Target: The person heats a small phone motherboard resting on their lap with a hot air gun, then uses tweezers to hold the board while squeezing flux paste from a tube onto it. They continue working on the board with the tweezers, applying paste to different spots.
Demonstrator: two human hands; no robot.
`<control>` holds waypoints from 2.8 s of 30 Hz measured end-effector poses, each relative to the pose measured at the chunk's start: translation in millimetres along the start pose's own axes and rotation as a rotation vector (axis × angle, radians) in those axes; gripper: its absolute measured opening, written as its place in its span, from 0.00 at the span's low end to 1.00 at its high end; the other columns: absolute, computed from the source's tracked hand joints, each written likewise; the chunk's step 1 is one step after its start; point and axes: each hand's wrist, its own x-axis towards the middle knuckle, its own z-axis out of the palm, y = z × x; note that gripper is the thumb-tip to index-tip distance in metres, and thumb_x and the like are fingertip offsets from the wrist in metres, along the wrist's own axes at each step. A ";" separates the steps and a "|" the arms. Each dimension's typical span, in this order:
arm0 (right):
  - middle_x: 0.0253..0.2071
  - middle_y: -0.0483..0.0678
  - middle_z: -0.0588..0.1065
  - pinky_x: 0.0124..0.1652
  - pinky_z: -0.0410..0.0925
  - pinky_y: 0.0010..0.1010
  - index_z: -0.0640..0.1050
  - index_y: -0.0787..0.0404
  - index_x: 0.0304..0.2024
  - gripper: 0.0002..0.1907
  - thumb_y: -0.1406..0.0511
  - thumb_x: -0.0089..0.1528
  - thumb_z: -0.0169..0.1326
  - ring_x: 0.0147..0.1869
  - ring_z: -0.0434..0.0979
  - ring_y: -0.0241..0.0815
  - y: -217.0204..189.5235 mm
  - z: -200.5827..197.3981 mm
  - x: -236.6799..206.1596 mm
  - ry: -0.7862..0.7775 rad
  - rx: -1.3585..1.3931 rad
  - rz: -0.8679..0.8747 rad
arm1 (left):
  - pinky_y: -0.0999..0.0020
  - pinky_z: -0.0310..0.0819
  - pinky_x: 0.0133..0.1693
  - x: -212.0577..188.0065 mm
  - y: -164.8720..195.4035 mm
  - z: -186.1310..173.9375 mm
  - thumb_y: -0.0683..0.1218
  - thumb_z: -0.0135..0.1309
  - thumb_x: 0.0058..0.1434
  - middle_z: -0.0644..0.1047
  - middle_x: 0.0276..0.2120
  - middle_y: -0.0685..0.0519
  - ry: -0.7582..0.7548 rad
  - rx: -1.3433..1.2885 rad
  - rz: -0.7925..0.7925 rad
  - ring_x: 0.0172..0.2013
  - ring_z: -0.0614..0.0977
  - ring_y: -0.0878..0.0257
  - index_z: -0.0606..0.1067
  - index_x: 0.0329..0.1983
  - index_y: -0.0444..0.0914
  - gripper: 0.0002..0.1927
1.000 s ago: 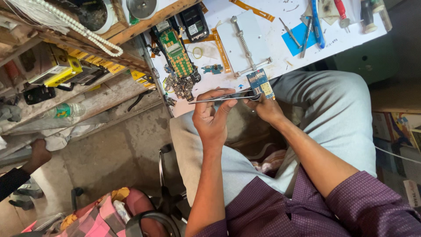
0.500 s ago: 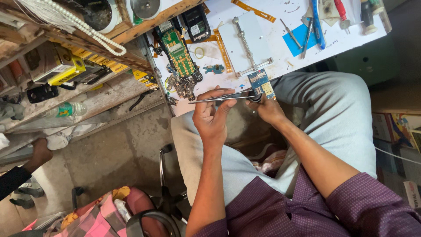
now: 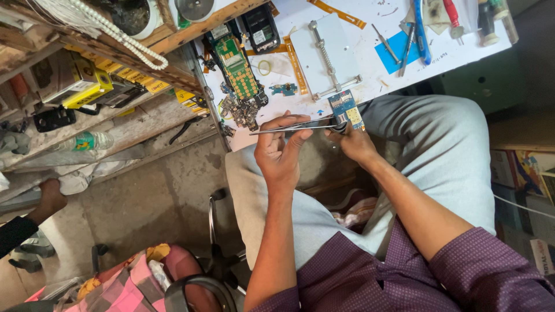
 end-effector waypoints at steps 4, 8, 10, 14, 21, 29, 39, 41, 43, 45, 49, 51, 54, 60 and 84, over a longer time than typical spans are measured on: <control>0.49 0.52 0.80 0.54 0.67 0.39 0.77 0.60 0.54 0.23 0.55 0.61 0.61 0.54 0.78 0.47 -4.3 -0.6 -2.9 0.011 0.020 -0.058 | 0.56 0.61 0.73 0.6 0.4 0.1 0.35 0.64 0.63 0.82 0.46 0.46 -0.008 0.006 0.004 0.51 0.83 0.61 0.72 0.51 0.34 0.16; 0.49 0.52 0.80 0.55 0.67 0.39 0.78 0.59 0.54 0.22 0.55 0.61 0.61 0.55 0.79 0.47 -7.9 -2.0 -4.0 -0.005 0.004 0.021 | 0.56 0.61 0.73 -0.1 1.2 -0.1 0.35 0.64 0.63 0.82 0.46 0.46 -0.007 0.013 0.001 0.51 0.83 0.61 0.72 0.51 0.34 0.16; 0.49 0.52 0.80 0.54 0.67 0.39 0.77 0.59 0.54 0.23 0.56 0.61 0.61 0.55 0.78 0.48 -8.8 -2.8 -5.9 0.004 0.000 -0.030 | 0.56 0.61 0.73 -0.5 1.6 -0.5 0.35 0.64 0.63 0.82 0.47 0.46 -0.007 0.017 -0.002 0.51 0.83 0.61 0.72 0.51 0.34 0.16; 0.50 0.53 0.79 0.54 0.66 0.40 0.76 0.60 0.54 0.22 0.56 0.61 0.61 0.56 0.77 0.48 -11.4 -3.8 -6.0 0.004 -0.021 -0.093 | 0.56 0.61 0.73 1.7 0.7 0.1 0.35 0.64 0.63 0.82 0.47 0.47 -0.009 0.003 0.014 0.52 0.83 0.61 0.72 0.51 0.34 0.16; 0.48 0.52 0.79 0.53 0.67 0.38 0.76 0.60 0.53 0.21 0.57 0.61 0.62 0.53 0.78 0.47 -9.4 -3.0 -7.6 0.022 0.020 -0.103 | 0.57 0.61 0.73 0.6 1.7 0.5 0.35 0.64 0.63 0.82 0.47 0.47 -0.004 -0.007 0.007 0.51 0.83 0.62 0.72 0.51 0.34 0.16; 0.45 0.50 0.81 0.52 0.68 0.36 0.77 0.61 0.52 0.20 0.59 0.61 0.62 0.50 0.78 0.43 -7.2 -0.6 -5.5 0.010 0.079 -0.064 | 0.57 0.61 0.74 -0.4 2.8 0.3 0.35 0.64 0.63 0.82 0.47 0.47 -0.007 0.009 -0.009 0.50 0.83 0.63 0.72 0.51 0.33 0.16; 0.46 0.50 0.81 0.53 0.67 0.37 0.79 0.60 0.52 0.20 0.58 0.61 0.62 0.51 0.78 0.42 -6.1 -2.1 -5.0 0.017 0.064 -0.049 | 0.56 0.59 0.74 0.6 1.2 -0.5 0.35 0.64 0.63 0.82 0.47 0.47 -0.015 -0.011 0.006 0.51 0.82 0.63 0.72 0.52 0.33 0.16; 0.46 0.48 0.81 0.52 0.67 0.36 0.81 0.58 0.51 0.19 0.57 0.61 0.62 0.51 0.79 0.41 -5.6 -2.9 -3.9 0.012 0.010 0.048 | 0.56 0.59 0.74 1.1 0.7 0.1 0.35 0.64 0.63 0.82 0.47 0.47 -0.011 -0.015 0.005 0.51 0.83 0.63 0.72 0.51 0.33 0.16; 0.45 0.48 0.81 0.52 0.68 0.36 0.81 0.58 0.51 0.19 0.57 0.61 0.62 0.50 0.79 0.41 -5.2 -2.6 -3.9 0.018 0.036 0.049 | 0.56 0.60 0.74 0.3 1.3 0.1 0.35 0.64 0.63 0.82 0.47 0.47 -0.011 -0.012 0.003 0.51 0.83 0.62 0.72 0.51 0.34 0.16; 0.45 0.47 0.81 0.51 0.68 0.35 0.81 0.58 0.51 0.19 0.57 0.61 0.62 0.49 0.78 0.41 -5.4 -2.9 -2.4 0.020 0.058 0.033 | 0.56 0.60 0.73 1.0 1.6 0.4 0.35 0.64 0.63 0.82 0.47 0.47 -0.015 -0.006 0.011 0.51 0.83 0.62 0.72 0.51 0.34 0.16; 0.43 0.48 0.82 0.50 0.68 0.35 0.81 0.59 0.49 0.18 0.57 0.61 0.62 0.48 0.78 0.41 -4.4 -1.6 -0.6 0.013 0.078 0.024 | 0.56 0.60 0.74 0.2 3.3 0.2 0.35 0.63 0.64 0.82 0.47 0.47 -0.013 0.024 0.006 0.51 0.83 0.63 0.72 0.51 0.33 0.16; 0.43 0.48 0.82 0.50 0.68 0.35 0.81 0.60 0.48 0.17 0.57 0.62 0.62 0.48 0.78 0.41 -3.1 -1.0 0.4 0.008 0.067 0.036 | 0.56 0.61 0.74 0.7 3.3 0.7 0.35 0.63 0.64 0.82 0.47 0.47 -0.013 0.031 0.008 0.50 0.83 0.63 0.72 0.51 0.33 0.16; 0.43 0.48 0.82 0.50 0.68 0.36 0.81 0.60 0.49 0.18 0.57 0.62 0.61 0.48 0.78 0.42 -1.7 1.2 1.1 -0.002 0.055 0.025 | 0.57 0.61 0.73 0.7 3.9 0.6 0.35 0.64 0.64 0.82 0.47 0.47 -0.019 0.033 0.021 0.50 0.83 0.64 0.72 0.51 0.33 0.15; 0.47 0.54 0.80 0.53 0.67 0.41 0.78 0.61 0.52 0.23 0.54 0.61 0.62 0.54 0.78 0.49 -3.5 0.1 1.0 0.034 -0.043 -0.016 | 0.57 0.61 0.73 2.1 2.2 1.2 0.35 0.63 0.64 0.82 0.47 0.48 -0.023 0.008 0.039 0.51 0.82 0.64 0.72 0.51 0.33 0.15; 0.46 0.51 0.81 0.52 0.68 0.39 0.78 0.59 0.53 0.21 0.57 0.61 0.62 0.53 0.79 0.46 -11.5 -3.7 -6.1 0.039 0.030 -0.052 | 0.58 0.61 0.73 1.6 -1.2 -0.3 0.36 0.64 0.64 0.82 0.47 0.48 -0.025 0.016 0.031 0.51 0.82 0.63 0.73 0.51 0.33 0.15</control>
